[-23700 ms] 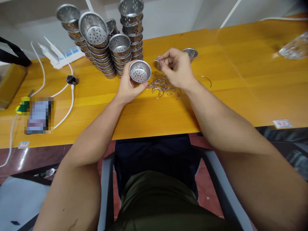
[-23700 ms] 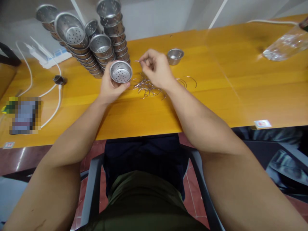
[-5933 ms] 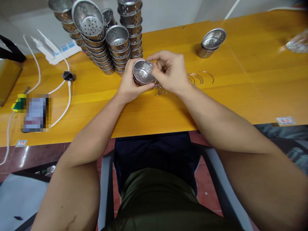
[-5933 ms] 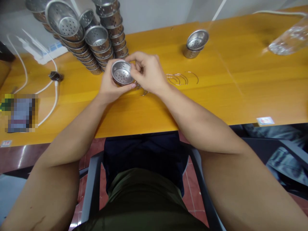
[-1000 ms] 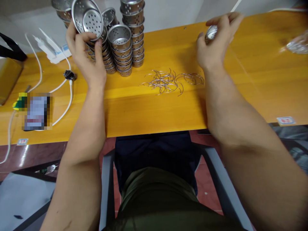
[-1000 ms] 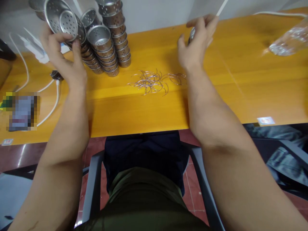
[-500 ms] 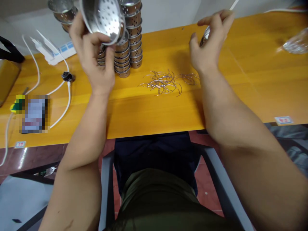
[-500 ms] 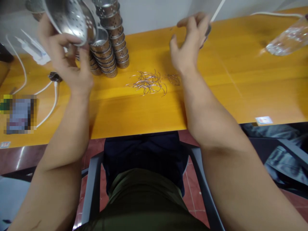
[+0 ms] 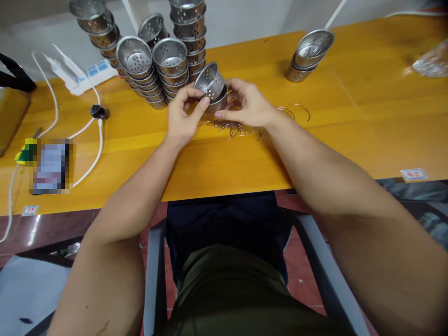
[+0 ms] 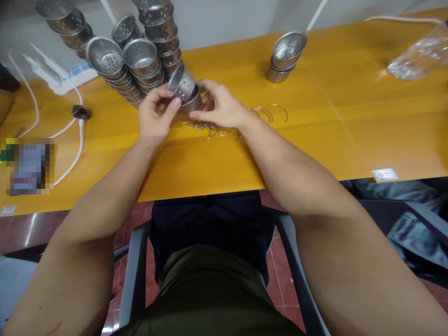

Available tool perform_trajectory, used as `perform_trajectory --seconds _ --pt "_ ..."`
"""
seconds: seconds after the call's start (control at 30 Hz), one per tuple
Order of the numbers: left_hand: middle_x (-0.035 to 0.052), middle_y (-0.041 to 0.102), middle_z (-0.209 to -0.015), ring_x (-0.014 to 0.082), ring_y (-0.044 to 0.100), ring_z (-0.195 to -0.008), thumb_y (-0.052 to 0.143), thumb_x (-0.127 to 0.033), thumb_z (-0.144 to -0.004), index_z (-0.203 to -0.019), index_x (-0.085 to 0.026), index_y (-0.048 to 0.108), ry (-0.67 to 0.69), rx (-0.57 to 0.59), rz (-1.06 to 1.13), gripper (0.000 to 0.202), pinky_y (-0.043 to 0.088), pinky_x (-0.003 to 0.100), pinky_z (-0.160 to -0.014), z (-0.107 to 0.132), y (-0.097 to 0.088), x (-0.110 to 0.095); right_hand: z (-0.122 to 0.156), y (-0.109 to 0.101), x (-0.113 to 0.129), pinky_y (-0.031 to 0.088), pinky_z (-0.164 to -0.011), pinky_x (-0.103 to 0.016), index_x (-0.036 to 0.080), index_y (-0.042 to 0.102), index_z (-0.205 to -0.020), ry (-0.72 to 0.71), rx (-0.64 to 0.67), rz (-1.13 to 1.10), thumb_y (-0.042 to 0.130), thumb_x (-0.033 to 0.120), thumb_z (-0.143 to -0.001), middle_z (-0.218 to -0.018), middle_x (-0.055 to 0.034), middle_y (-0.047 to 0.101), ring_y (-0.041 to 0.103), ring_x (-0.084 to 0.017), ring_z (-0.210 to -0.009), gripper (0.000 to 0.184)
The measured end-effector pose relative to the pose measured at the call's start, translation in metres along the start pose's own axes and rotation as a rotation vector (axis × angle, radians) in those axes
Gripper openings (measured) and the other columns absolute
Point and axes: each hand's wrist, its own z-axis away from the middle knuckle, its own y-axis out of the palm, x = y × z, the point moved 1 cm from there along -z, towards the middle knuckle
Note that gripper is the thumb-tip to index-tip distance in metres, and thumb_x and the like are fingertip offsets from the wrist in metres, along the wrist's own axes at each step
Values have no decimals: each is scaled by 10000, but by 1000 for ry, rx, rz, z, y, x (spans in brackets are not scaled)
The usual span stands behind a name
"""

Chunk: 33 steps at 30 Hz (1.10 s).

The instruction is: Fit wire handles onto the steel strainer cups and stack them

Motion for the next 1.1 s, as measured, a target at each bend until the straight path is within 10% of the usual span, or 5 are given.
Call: perform_trajectory --seconds 0.33,0.63,0.8,0.97,1.1 --pt "111 738 -1415 377 773 -1412 762 -1153 -907 -1122 -299 756 -124 -32 5 881 669 571 -1282 -10 -5 -17 4 -58 -11 522 -995 -369 295 452 -1182 256 -313 445 956 152 -835 -1306 -56 718 568 -216 -1081 628" --pt "120 682 -1572 382 741 -1486 872 -990 -989 -1684 -428 561 -206 29 -38 946 738 482 -1150 -6 -4 -42 -5 -44 -18 496 -1221 -532 244 595 -1065 622 -425 753 1105 180 -835 -1434 -202 724 654 -379 -1357 563" --pt "132 602 -1678 396 710 -1521 962 -961 -927 -1774 -453 491 -189 -7 -21 1094 735 502 -1189 -5 -10 -29 1 -47 11 457 -1309 -507 197 668 -1314 445 -442 738 977 50 -933 -1580 -208 654 601 -363 -1494 512" --pt "138 592 -1712 388 722 -1526 957 -965 -936 -1704 -403 540 -148 2 -87 1039 729 485 -1208 -1 -9 -21 13 -57 42 607 -1013 -522 247 727 -990 263 -6 611 880 120 -972 -1038 -108 798 697 -307 -931 200" --pt "129 648 -1681 381 741 -1525 1068 -859 -894 -1654 -405 552 -192 -7 -6 1024 722 498 -1244 -2 -3 -27 15 -54 28 632 -1020 -606 282 766 -930 240 197 638 994 357 -913 -891 -85 788 727 -371 -929 241"
